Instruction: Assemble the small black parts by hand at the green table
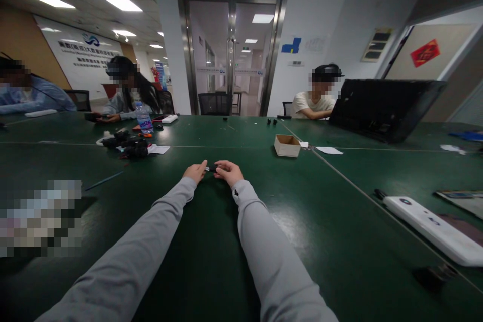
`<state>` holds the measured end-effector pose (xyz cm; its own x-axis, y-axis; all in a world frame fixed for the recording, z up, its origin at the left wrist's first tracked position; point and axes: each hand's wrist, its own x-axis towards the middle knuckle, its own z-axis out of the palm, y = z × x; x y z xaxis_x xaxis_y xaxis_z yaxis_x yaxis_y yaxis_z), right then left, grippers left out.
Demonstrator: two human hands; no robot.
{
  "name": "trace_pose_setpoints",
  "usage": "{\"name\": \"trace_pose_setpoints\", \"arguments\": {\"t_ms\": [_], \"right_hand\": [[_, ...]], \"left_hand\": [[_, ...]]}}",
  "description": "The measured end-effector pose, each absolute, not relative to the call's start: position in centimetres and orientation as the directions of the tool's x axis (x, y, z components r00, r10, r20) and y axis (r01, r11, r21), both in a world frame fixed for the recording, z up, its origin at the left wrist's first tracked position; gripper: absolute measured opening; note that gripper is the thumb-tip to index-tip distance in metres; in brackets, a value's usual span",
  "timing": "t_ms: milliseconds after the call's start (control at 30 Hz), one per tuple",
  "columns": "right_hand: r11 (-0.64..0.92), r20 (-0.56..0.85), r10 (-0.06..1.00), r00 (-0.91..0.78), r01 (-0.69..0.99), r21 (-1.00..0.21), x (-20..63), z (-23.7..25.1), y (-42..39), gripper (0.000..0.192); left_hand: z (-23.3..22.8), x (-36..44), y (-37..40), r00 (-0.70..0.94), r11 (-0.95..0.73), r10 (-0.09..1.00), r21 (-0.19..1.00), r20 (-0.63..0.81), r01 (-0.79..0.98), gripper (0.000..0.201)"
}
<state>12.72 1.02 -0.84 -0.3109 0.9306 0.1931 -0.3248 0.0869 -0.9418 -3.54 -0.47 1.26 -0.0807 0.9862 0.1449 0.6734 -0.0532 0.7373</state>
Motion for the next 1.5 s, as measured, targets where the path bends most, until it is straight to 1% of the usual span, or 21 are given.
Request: {"name": "trace_pose_setpoints", "arguments": {"t_ms": [200, 367, 467, 567, 667, 733, 800, 867, 1000, 1167, 1367, 1433, 1500], "right_hand": [[0.133, 0.24, 0.923, -0.299, -0.337, -0.932, 12.8, -0.7, 0.9, 0.037], [0.166, 0.269, 0.916, -0.298, -0.327, -0.93, 12.8, -0.5, 0.8, 0.037], [0.171, 0.268, 0.919, -0.291, -0.318, -0.932, 12.8, -0.5, 0.8, 0.037], [0.139, 0.237, 0.933, -0.27, -0.337, -0.931, 12.8, -0.5, 0.9, 0.037], [0.078, 0.179, 0.95, -0.255, -0.361, -0.929, 12.9, -0.6, 1.0, 0.037], [0.045, 0.145, 0.959, -0.242, -0.374, -0.926, 12.9, -0.4, 1.0, 0.036], [0.024, 0.123, 0.966, -0.227, -0.393, -0.919, 12.9, -0.2, 1.0, 0.035], [0.014, 0.111, 0.97, -0.217, -0.405, -0.914, 12.9, -0.1, 0.8, 0.032], [0.017, 0.114, 0.968, -0.223, -0.394, -0.919, 12.9, -0.1, 0.8, 0.032], [0.028, 0.133, 0.96, -0.247, -0.387, -0.922, 13.0, -0.5, 1.1, 0.035], [0.035, 0.149, 0.953, -0.265, -0.393, -0.919, 13.0, -0.5, 1.0, 0.035], [0.028, 0.146, 0.951, -0.272, -0.394, -0.919, 13.0, -0.3, 0.9, 0.036], [0.019, 0.131, 0.956, -0.261, -0.392, -0.92, 12.9, -0.2, 0.8, 0.035]], "left_hand": [[0.7, -3.7, 0.6, -0.076, -0.019, 0.994, 0.808, 0.078, 0.589, 0.05], [1.0, -3.6, 0.8, -0.082, 0.015, 0.996, 0.821, 0.039, 0.571, 0.047], [1.1, -3.5, 0.2, -0.105, 0.014, 0.993, 0.819, 0.056, 0.574, 0.05], [1.0, -3.4, -0.4, -0.089, -0.061, 0.987, 0.831, 0.132, 0.552, 0.052], [0.8, -3.1, -0.7, -0.069, -0.154, 0.976, 0.879, 0.207, 0.451, 0.045], [0.9, -2.9, -0.8, -0.059, -0.186, 0.974, 0.925, 0.217, 0.332, 0.039], [1.1, -2.8, -0.9, -0.023, -0.203, 0.977, 0.953, 0.213, 0.225, 0.039], [1.3, -2.8, -1.0, 0.02, -0.212, 0.977, 0.961, 0.212, 0.18, 0.039], [1.2, -3.0, -0.9, 0.022, -0.205, 0.979, 0.96, 0.204, 0.191, 0.037], [0.6, -3.2, -0.3, -0.02, -0.177, 0.982, 0.949, 0.189, 0.263, 0.036], [0.2, -3.5, 0.0, -0.031, -0.186, 0.976, 0.898, 0.216, 0.399, 0.044], [0.1, -3.6, 0.0, -0.028, -0.191, 0.975, 0.893, 0.221, 0.407, 0.046], [0.1, -3.6, 0.0, -0.026, -0.191, 0.976, 0.907, 0.216, 0.375, 0.044]]}}
